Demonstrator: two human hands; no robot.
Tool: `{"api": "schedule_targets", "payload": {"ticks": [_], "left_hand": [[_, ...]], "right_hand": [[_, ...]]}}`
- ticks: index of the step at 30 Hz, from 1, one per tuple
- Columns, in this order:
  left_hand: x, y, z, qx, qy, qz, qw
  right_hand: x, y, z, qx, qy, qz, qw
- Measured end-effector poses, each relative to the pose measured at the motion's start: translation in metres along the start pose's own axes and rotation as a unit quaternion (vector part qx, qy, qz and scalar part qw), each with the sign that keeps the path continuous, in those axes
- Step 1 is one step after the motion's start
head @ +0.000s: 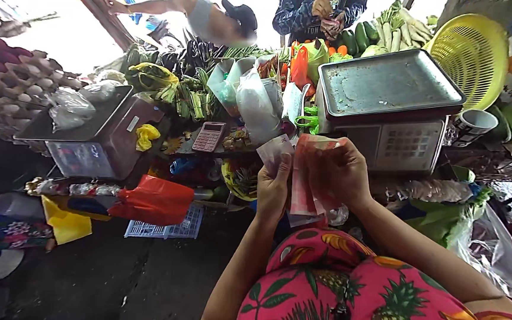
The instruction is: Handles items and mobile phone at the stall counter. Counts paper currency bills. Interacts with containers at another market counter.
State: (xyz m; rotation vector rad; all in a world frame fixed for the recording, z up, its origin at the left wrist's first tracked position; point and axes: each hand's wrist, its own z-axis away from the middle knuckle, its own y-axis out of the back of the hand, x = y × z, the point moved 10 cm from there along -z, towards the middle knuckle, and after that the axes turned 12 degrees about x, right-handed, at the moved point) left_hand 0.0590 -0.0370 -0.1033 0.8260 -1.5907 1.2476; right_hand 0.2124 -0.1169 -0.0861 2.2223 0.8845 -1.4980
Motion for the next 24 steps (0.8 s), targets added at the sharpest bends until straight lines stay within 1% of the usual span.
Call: {"api": "schedule_targets", "payload": {"ticks": [2,3,4,5,6,7,8,9,10,11,12,14,15,19,21,24], "left_hand": [[-0.008,-0.017,0.010,-0.092,0.004,0.002,0.996],[-0.014,-0.025,0.017,-0.140,0.004,0.006,0.990],[-0.021,-0.030,0.024,-0.175,0.006,0.004,0.985],[-0.029,-0.030,0.029,-0.186,0.021,0.005,0.982],[-0.037,-0.027,0.034,-0.183,0.055,0.014,0.982],[-0.044,-0.024,0.039,-0.178,0.098,0.028,0.979],[-0.050,-0.022,0.046,-0.191,0.134,0.043,0.971],[-0.057,-0.019,0.053,-0.217,0.158,0.057,0.962],[-0.063,-0.015,0.061,-0.233,0.173,0.059,0.955],[-0.069,-0.009,0.068,-0.238,0.178,0.052,0.953],[-0.076,-0.004,0.074,-0.245,0.185,0.060,0.950],[-0.086,0.002,0.080,-0.247,0.187,0.075,0.948],[-0.089,0.005,0.079,-0.238,0.185,0.080,0.950],[-0.091,0.010,0.069,-0.191,0.183,0.081,0.961],[-0.090,0.011,0.064,-0.163,0.187,0.074,0.966],[-0.090,0.014,0.059,-0.113,0.204,0.075,0.969]], "right_hand": [[-0.001,-0.006,0.007,-0.026,0.023,0.021,0.999],[0.003,-0.012,0.012,-0.056,-0.002,0.022,0.998],[0.008,-0.016,0.018,-0.090,-0.050,0.012,0.995],[0.015,-0.016,0.022,-0.115,-0.097,-0.002,0.989],[0.020,-0.011,0.023,-0.126,-0.121,-0.008,0.985],[0.025,-0.002,0.021,-0.118,-0.114,0.011,0.986],[0.028,0.012,0.017,-0.100,-0.081,0.044,0.991],[0.035,0.027,0.013,-0.079,-0.048,0.076,0.993],[0.044,0.041,0.012,-0.064,-0.037,0.113,0.991],[0.058,0.053,0.014,-0.061,-0.054,0.139,0.987],[0.072,0.061,0.020,-0.068,-0.090,0.146,0.983],[0.094,0.070,0.035,-0.091,-0.159,0.122,0.975],[0.099,0.071,0.041,-0.100,-0.175,0.105,0.974],[0.106,0.067,0.049,-0.114,-0.179,0.095,0.973],[0.105,0.065,0.048,-0.107,-0.184,0.087,0.973],[0.103,0.064,0.047,-0.091,-0.208,0.041,0.973]]}}
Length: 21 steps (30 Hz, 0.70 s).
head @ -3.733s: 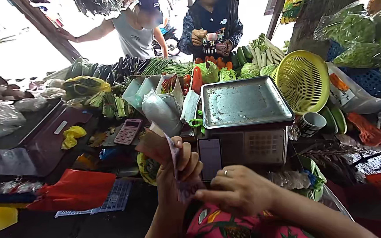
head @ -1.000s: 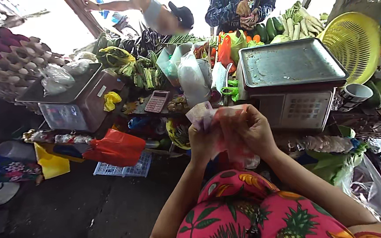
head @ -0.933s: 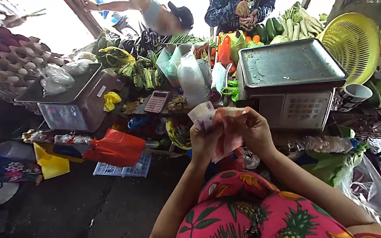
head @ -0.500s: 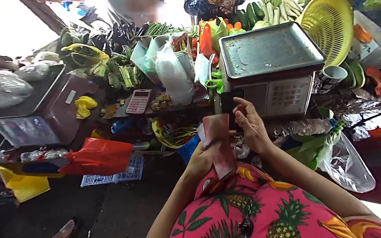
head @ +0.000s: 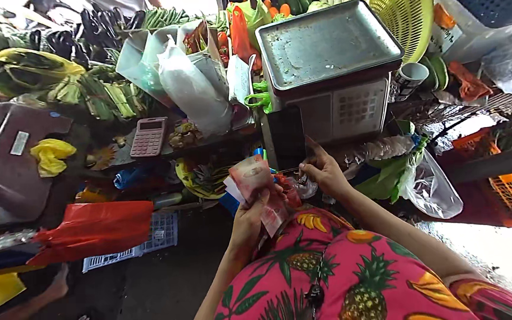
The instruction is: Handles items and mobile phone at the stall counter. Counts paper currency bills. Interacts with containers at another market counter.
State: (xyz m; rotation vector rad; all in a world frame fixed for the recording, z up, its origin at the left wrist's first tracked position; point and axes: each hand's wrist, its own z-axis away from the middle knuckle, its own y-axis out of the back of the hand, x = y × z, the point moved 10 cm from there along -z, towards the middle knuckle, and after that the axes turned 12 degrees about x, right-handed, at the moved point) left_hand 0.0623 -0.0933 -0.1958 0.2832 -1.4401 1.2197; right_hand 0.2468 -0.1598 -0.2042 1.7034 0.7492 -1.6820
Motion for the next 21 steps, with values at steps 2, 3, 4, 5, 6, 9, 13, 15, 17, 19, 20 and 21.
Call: {"api": "schedule_targets", "payload": {"ticks": [2,3,4,5,6,9,13,15,17,19,20,21], "left_hand": [[-0.0008,0.0029,-0.0015,0.028,0.015,0.014,0.999],[-0.0010,0.0035,-0.0021,0.034,0.019,0.019,0.999],[-0.0012,0.0039,-0.0025,0.037,0.022,0.022,0.999],[-0.0016,0.0043,-0.0026,0.040,0.025,0.022,0.999],[-0.0019,0.0051,-0.0026,0.046,0.028,0.022,0.998],[-0.0027,0.0069,-0.0028,0.053,0.032,0.025,0.998],[-0.0039,0.0094,-0.0040,0.054,0.040,0.048,0.997],[-0.0037,0.0091,-0.0043,0.050,0.044,0.063,0.996],[-0.0042,0.0092,-0.0042,0.047,0.050,0.076,0.995],[-0.0071,0.0099,-0.0050,0.039,0.059,0.091,0.993],[-0.0082,0.0099,-0.0055,0.035,0.063,0.100,0.992],[-0.0088,0.0095,-0.0058,0.031,0.065,0.108,0.992]], "right_hand": [[0.0029,-0.0003,0.0004,0.004,-0.005,-0.023,1.000],[0.0039,-0.0002,0.0005,0.005,-0.005,-0.023,1.000],[0.0048,-0.0001,0.0005,0.006,-0.004,-0.019,1.000],[0.0051,-0.0001,0.0004,0.007,-0.001,-0.010,1.000],[0.0053,-0.0003,0.0004,0.007,0.002,0.000,1.000],[0.0044,-0.0017,0.0005,0.008,0.008,0.022,1.000],[0.0042,-0.0016,0.0003,0.010,0.006,0.032,0.999],[0.0042,-0.0007,0.0000,0.009,0.004,0.040,0.999],[0.0041,-0.0007,-0.0002,0.006,0.003,0.048,0.999],[0.0045,-0.0007,-0.0006,0.003,0.001,0.053,0.999],[0.0045,-0.0006,-0.0005,0.001,-0.001,0.054,0.999],[0.0040,-0.0002,-0.0003,0.000,-0.001,0.058,0.998]]}}
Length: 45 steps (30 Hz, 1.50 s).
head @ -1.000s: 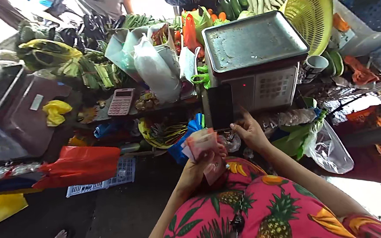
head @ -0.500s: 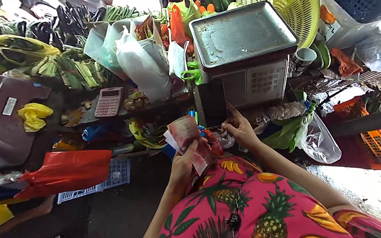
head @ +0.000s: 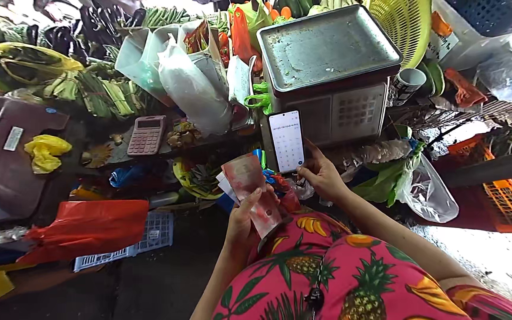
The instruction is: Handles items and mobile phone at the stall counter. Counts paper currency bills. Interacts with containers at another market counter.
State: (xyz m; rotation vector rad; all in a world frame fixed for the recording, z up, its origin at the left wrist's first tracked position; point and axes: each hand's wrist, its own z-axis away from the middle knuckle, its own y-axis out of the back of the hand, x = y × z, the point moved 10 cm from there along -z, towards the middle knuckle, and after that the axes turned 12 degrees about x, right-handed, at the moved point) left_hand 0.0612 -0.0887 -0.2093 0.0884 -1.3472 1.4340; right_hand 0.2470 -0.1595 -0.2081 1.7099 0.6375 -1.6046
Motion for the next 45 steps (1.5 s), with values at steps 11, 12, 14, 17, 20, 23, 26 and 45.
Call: {"api": "schedule_targets", "payload": {"ticks": [11,12,14,17,20,23,26,45], "left_hand": [[0.005,0.004,-0.001,0.013,0.003,0.042,0.999],[0.005,0.004,-0.001,0.011,0.001,0.039,0.999],[0.004,0.005,-0.001,0.011,0.002,0.037,0.999],[0.003,0.005,-0.001,0.016,0.007,0.038,0.999],[0.002,0.006,-0.001,0.023,0.006,0.028,0.999],[0.002,0.008,-0.002,0.029,-0.001,0.011,1.000],[0.001,0.011,-0.001,0.037,0.000,0.005,0.999],[0.024,0.008,0.030,0.095,-0.146,-0.092,0.980]], "right_hand": [[-0.018,0.017,0.027,0.104,0.310,0.269,0.906],[-0.020,0.016,0.029,0.109,0.324,0.277,0.898],[-0.024,0.014,0.030,0.119,0.341,0.287,0.887],[-0.026,0.012,0.025,0.132,0.341,0.322,0.873],[-0.028,0.008,0.023,0.136,0.337,0.346,0.865],[-0.033,-0.001,0.027,0.123,0.354,0.339,0.863],[-0.026,-0.005,0.027,0.122,0.333,0.357,0.864],[-0.066,-0.041,0.029,-0.124,0.209,0.050,0.969]]}}
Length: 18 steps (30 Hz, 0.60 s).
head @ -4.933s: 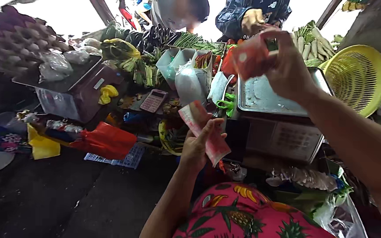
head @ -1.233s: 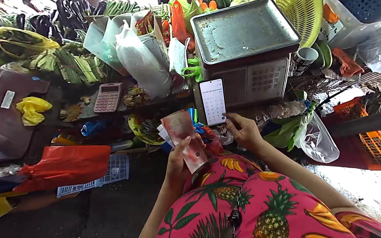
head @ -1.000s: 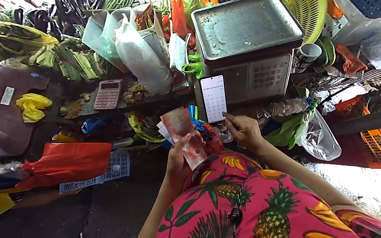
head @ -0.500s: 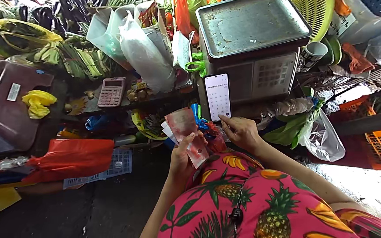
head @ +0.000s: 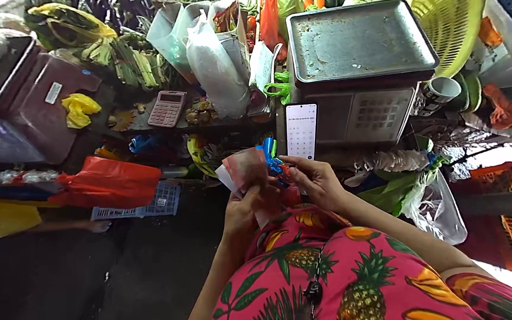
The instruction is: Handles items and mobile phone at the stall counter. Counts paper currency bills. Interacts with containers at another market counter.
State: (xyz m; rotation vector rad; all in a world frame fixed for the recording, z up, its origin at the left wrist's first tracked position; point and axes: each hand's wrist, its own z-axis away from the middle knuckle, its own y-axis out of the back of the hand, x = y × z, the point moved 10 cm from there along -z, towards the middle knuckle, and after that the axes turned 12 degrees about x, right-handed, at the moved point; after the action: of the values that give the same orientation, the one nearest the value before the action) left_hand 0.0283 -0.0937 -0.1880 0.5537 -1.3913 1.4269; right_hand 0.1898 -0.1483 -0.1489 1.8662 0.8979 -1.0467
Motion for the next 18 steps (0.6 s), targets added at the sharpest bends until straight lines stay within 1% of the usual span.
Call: {"api": "schedule_targets", "payload": {"ticks": [2,4,6,9,11,12,15,16,18], "left_hand": [[0.006,-0.002,0.011,0.011,-0.073,-0.050,0.996],[0.008,0.001,0.025,0.063,-0.120,-0.095,0.986],[0.006,0.008,0.041,0.134,-0.128,-0.106,0.977],[0.001,0.027,0.071,0.245,-0.108,-0.049,0.962],[-0.003,0.047,0.098,0.340,-0.094,-0.014,0.936],[-0.006,0.058,0.112,0.375,-0.101,0.003,0.921],[-0.015,0.087,0.160,0.450,-0.131,-0.020,0.883],[-0.017,0.093,0.179,0.480,-0.132,-0.031,0.867],[-0.018,0.102,0.213,0.525,-0.153,-0.032,0.837]], "right_hand": [[-0.008,-0.017,-0.004,-0.090,-0.006,-0.052,0.995],[-0.011,-0.031,-0.008,-0.139,0.001,-0.061,0.988],[-0.013,-0.042,-0.008,-0.147,0.021,-0.077,0.986],[-0.017,-0.052,-0.001,-0.136,0.051,-0.115,0.983],[-0.019,-0.062,0.005,-0.150,0.041,-0.131,0.979],[-0.021,-0.070,0.010,-0.174,0.025,-0.146,0.974],[-0.036,-0.107,0.042,-0.311,-0.039,-0.198,0.929],[-0.042,-0.120,0.058,-0.351,-0.045,-0.199,0.914],[-0.052,-0.143,0.085,-0.383,-0.023,-0.192,0.903]]}}
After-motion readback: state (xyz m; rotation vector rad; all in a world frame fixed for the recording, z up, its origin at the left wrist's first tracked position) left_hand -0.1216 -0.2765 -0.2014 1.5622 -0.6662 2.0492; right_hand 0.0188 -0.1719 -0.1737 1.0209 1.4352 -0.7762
